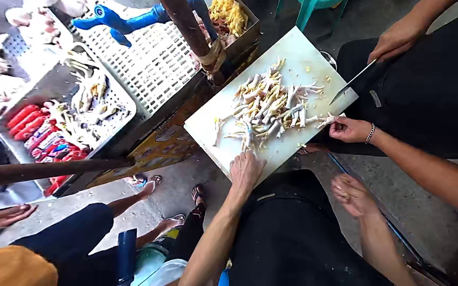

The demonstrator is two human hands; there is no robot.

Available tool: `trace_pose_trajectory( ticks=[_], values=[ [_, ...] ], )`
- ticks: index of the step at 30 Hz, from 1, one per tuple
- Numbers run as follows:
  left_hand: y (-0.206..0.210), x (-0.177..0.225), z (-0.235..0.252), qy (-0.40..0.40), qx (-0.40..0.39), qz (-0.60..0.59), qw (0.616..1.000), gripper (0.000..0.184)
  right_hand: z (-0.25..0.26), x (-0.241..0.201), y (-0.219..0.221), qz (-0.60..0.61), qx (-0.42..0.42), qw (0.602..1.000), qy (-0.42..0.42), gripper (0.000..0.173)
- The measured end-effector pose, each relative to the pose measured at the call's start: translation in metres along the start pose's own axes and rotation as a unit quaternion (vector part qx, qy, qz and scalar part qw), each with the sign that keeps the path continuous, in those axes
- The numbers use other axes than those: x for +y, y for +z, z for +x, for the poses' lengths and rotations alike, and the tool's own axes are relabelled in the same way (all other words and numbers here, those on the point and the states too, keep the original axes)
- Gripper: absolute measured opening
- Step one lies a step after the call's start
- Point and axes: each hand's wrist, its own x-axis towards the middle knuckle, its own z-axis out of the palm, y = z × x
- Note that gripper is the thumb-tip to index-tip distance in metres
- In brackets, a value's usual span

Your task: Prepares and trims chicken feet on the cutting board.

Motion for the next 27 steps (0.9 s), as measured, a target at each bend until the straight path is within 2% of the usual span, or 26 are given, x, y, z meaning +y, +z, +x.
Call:
trace_pose_trajectory(
  ticks=[3, 5, 7, 9, 12, 13, 15, 17, 19, 22, 24, 25, 27],
  values=[
    [0.009, 0.009, 0.012, -0.027, 0.029, 0.034, 0.999, 0.052, 0.031, -0.02, 0.076, -0.167, -0.094, 0.981, 0.018, 0.016],
    [0.007, 0.008, 0.01, -0.027, 0.013, 0.058, 0.998, 0.046, 0.048, -0.023, 0.105, -0.205, -0.14, 0.969, 0.015, 0.02],
    [0.003, 0.0, -0.004, 0.007, -0.01, 0.042, 0.999, 0.042, 0.064, -0.019, 0.123, -0.176, -0.16, 0.971, 0.027, 0.023],
    [-0.012, -0.006, -0.027, 0.072, -0.053, -0.025, 0.996, 0.039, 0.077, -0.015, 0.139, -0.113, -0.173, 0.977, 0.048, 0.03],
    [-0.023, -0.001, -0.054, 0.169, -0.117, -0.144, 0.968, 0.042, 0.084, -0.01, 0.16, -0.03, -0.235, 0.97, 0.045, 0.041],
    [-0.023, 0.003, -0.056, 0.188, -0.123, -0.159, 0.962, 0.044, 0.083, -0.011, 0.166, -0.02, -0.248, 0.968, 0.025, 0.038],
    [-0.021, 0.008, -0.053, 0.194, -0.116, -0.15, 0.962, 0.046, 0.082, -0.018, 0.172, -0.08, -0.241, 0.965, -0.064, 0.018],
    [-0.021, 0.008, -0.049, 0.178, -0.115, -0.155, 0.965, 0.046, 0.081, -0.029, 0.167, -0.218, -0.249, 0.93, -0.159, 0.019],
    [-0.021, 0.007, -0.044, 0.174, -0.123, -0.185, 0.959, 0.045, 0.078, -0.041, 0.163, -0.32, -0.27, 0.885, -0.205, 0.024],
    [-0.023, 0.009, -0.048, 0.204, -0.141, -0.191, 0.95, 0.046, 0.066, -0.043, 0.167, -0.417, -0.19, 0.832, -0.312, 0.02],
    [-0.036, 0.011, -0.055, 0.215, -0.144, -0.183, 0.948, 0.045, 0.072, -0.05, 0.156, -0.474, -0.047, 0.789, -0.387, 0.016],
    [-0.044, 0.01, -0.063, 0.218, -0.141, -0.181, 0.949, 0.044, 0.078, -0.057, 0.14, -0.49, 0.028, 0.777, -0.394, 0.014],
    [-0.058, 0.003, -0.066, 0.215, -0.12, -0.18, 0.952, 0.044, 0.089, -0.083, 0.106, -0.463, 0.118, 0.802, -0.358, 0.015]
  ],
)
